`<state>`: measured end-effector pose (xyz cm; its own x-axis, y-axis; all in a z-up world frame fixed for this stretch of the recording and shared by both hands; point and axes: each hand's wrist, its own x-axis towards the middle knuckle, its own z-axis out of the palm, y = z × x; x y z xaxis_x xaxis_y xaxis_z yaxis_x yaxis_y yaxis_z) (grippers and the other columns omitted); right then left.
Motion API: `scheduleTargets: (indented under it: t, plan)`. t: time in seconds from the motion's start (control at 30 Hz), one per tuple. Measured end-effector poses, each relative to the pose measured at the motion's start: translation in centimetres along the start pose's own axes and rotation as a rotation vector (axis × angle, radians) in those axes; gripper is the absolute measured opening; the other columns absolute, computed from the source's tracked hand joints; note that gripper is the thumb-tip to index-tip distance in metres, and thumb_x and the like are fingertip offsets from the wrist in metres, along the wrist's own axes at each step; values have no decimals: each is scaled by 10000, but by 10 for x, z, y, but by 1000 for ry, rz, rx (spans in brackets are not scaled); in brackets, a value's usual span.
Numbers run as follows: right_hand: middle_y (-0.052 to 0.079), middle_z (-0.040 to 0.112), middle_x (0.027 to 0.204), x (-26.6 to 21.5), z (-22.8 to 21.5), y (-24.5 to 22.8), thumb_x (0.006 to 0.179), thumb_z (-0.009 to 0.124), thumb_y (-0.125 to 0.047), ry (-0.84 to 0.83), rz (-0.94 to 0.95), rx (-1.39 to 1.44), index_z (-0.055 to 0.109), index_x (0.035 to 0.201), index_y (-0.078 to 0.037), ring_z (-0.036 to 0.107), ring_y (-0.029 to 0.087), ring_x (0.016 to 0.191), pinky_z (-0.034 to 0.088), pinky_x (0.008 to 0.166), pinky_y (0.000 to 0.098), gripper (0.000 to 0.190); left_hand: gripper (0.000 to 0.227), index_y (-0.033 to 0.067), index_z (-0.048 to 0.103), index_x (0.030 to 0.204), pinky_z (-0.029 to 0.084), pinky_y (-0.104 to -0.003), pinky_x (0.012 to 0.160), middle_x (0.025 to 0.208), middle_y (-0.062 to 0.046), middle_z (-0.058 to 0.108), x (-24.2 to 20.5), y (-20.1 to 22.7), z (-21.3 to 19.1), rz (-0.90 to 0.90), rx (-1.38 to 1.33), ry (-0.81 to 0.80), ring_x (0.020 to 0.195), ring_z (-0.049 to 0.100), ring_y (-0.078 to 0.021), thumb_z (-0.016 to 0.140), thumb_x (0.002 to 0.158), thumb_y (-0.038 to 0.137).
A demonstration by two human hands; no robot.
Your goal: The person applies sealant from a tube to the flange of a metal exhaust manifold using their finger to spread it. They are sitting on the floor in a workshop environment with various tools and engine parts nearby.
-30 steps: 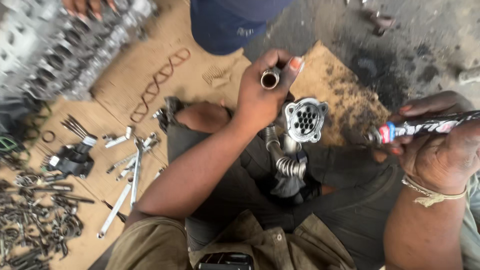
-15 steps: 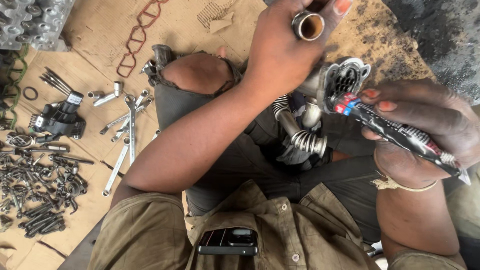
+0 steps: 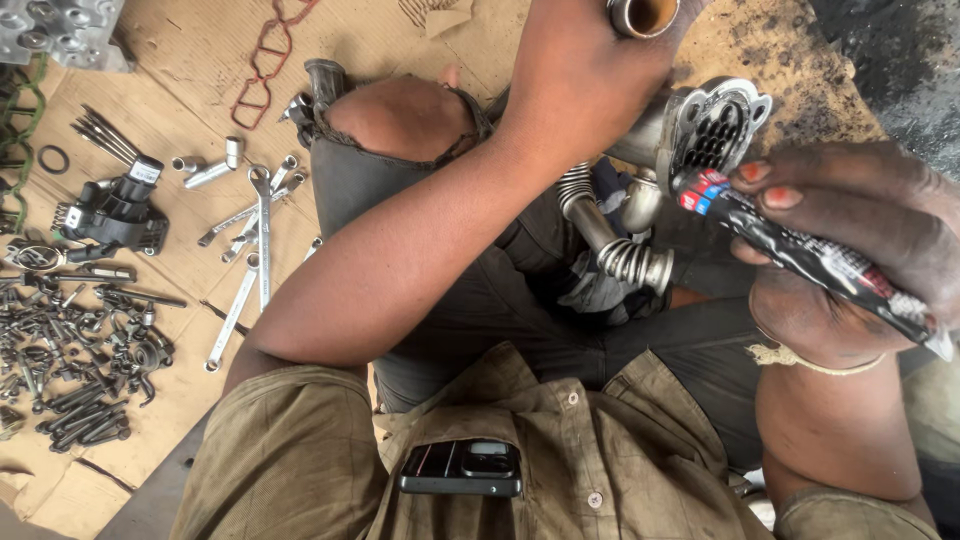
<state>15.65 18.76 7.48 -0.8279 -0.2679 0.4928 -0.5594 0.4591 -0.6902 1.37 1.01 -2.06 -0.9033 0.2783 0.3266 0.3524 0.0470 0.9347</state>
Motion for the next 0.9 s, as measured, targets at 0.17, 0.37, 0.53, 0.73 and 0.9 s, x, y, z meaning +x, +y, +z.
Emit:
scheduleTargets:
  t: [0.17, 0.37, 0.53, 0.73, 0.9]
  plan:
    - [282, 641, 1103, 2, -2, 2, 911, 735, -195, -50, -54, -32, 583, 1107, 101, 729, 217, 794, 614, 650, 264, 386, 253, 69, 681, 1020, 544, -319, 664, 830, -36, 696, 1, 0, -1, -18, -32, 14, 706, 701, -151, 735, 1002, 315]
    - [260, 672, 1078, 0, 2, 3, 918, 747, -43, 27, -69, -81, 608, 1081, 100, 747, 283, 840, 611, 681, 314, 258, 244, 91, 668, 1074, 584, -307, 696, 888, -13, 708, 3, 4, -5, -53, -113, -4, 772, 752, -123, 707, 1002, 321]
    - [279, 643, 1075, 0, -4, 3, 905, 716, -94, 5, -87, -53, 589, 1059, 104, 737, 249, 821, 590, 704, 316, 281, 218, 86, 671, 1058, 567, -305, 664, 858, -21, 698, 4, 2, -6, -55, -111, -4, 715, 736, -128, 712, 1004, 292]
    - [287, 637, 1065, -1, 1, -1, 916, 760, -187, 63, -67, 23, 596, 1051, 96, 734, 270, 837, 639, 705, 320, 354, 203, 88, 667, 1074, 579, -309, 701, 889, -25, 700, 3, -5, -4, 50, -17, 16, 773, 729, -133, 713, 1041, 283]
    - [274, 657, 1050, 2, 4, -1, 945, 733, -204, 99, -50, 23, 610, 1094, 85, 743, 254, 822, 601, 649, 275, 348, 231, 97, 665, 1103, 574, -305, 666, 870, -13, 709, 3, -5, -3, 17, -53, -13, 757, 737, -124, 695, 1040, 317]
